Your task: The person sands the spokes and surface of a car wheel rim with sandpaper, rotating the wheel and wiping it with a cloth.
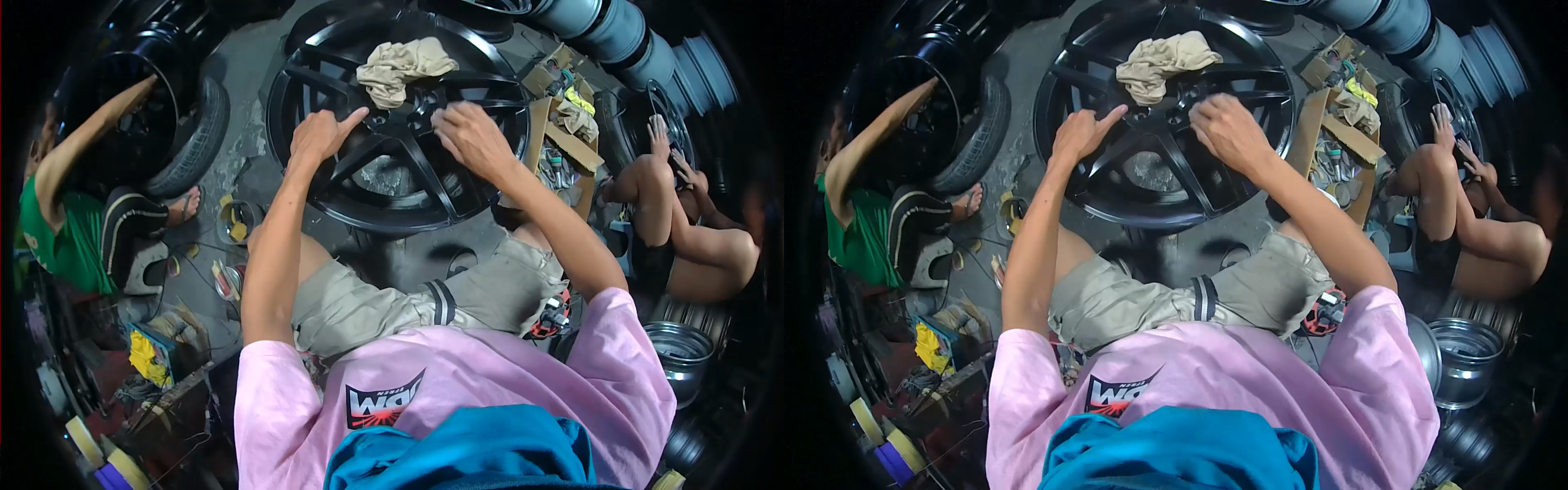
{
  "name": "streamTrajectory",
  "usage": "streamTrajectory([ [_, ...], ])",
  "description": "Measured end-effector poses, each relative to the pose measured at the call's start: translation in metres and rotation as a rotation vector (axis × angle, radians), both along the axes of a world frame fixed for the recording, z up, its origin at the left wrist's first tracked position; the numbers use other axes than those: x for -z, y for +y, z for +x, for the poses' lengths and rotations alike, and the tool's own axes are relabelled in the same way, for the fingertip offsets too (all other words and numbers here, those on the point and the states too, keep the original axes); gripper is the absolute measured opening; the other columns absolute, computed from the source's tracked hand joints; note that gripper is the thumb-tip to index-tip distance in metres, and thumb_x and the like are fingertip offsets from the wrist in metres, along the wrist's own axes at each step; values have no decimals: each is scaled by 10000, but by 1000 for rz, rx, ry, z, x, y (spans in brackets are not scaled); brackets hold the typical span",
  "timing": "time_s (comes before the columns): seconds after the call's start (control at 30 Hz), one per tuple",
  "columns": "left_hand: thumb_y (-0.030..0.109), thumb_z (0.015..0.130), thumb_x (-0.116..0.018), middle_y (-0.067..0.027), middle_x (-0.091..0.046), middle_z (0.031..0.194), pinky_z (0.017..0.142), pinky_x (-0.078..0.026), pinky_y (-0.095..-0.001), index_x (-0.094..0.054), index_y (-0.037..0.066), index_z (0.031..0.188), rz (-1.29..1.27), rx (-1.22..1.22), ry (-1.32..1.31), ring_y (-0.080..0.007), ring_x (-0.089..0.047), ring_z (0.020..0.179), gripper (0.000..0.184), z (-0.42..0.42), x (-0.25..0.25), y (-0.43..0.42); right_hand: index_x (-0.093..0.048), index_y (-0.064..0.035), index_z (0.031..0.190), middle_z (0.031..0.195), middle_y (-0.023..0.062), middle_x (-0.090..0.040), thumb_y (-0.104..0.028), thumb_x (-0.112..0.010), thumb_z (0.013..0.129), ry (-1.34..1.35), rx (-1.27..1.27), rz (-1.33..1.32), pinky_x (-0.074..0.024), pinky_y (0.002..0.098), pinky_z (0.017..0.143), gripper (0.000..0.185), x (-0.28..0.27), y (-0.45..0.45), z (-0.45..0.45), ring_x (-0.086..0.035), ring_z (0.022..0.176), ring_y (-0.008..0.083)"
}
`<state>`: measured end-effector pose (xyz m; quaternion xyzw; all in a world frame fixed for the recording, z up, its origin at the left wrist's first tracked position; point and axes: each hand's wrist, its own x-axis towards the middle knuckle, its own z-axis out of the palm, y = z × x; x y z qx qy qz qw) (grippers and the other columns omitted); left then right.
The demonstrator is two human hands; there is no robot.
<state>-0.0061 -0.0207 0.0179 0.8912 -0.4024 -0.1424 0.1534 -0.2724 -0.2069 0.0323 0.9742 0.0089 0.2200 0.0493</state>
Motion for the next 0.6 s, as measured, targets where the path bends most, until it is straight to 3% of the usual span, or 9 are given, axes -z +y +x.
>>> streamTrajectory([
  [0.03,861,936,-543,-362,-741,1177,1057,-544,-514,-750,-144,1192,97,16,92,-478,-712,1190,1058,-2,-15,-2,-759,-53,1047,1102,64,-708,-216,-706,974,16,67,-9,-507,412,965,186,3,-4,11,-637,1078,264],
  [0.1,862,935,-544,-361,-743,1164,1049,-546,-516,-759,-139,1167,64,13,78,-477,-716,1179,1050,-4,-8,0,-738,-69,934,1022,76,-676,-244,-692,969,89,141,-48,-493,417,866,184,9,-5,38,-615,1005,271],
  [0.17,870,929,-546,-356,-753,1128,1025,-553,-519,-781,-124,1100,46,-3,72,-471,-731,1143,1036,0,-7,0,-752,-61,958,1050,84,-681,-215,-717,946,111,146,-15,-515,407,897,158,16,11,41,-631,1059,276],
  [0.2,872,936,-532,-330,-770,1033,936,-588,-531,-807,-91,988,14,10,30,-483,-750,1042,1003,2,-1,0,-754,-54,972,1055,88,-681,-207,-724,942,98,75,13,-524,405,909,158,17,11,35,-635,1070,276],
  [0.27,868,934,-543,-325,-771,1007,918,-594,-529,-805,-94,967,-1,14,39,-478,-754,1021,997,1,-1,0,-758,-22,1054,1088,101,-693,-192,-723,949,40,-52,136,-549,425,937,202,15,-3,25,-656,1043,293],
  [0.37,864,930,-556,-328,-768,984,897,-594,-538,-800,-101,939,-20,18,72,-478,-757,999,996,3,2,0,-756,-21,1080,1086,103,-706,-182,-712,968,102,67,129,-558,412,922,201,13,-18,37,-664,1029,296],
  [0.5,863,931,-557,-334,-765,977,890,-593,-542,-796,-106,931,-61,20,64,-484,-756,991,998,5,2,1,-760,-9,1103,1112,137,-711,-158,-673,996,120,-7,136,-558,420,974,203,6,6,28,-670,1062,322],
  [0.6,874,922,-555,-336,-767,1079,975,-570,-534,-791,-114,1048,15,23,139,-471,-750,1083,1024,6,-3,-1,-757,12,1140,1177,155,-717,-157,-669,1004,105,55,275,-552,437,1008,234,-1,-21,17,-674,1109,342],
])
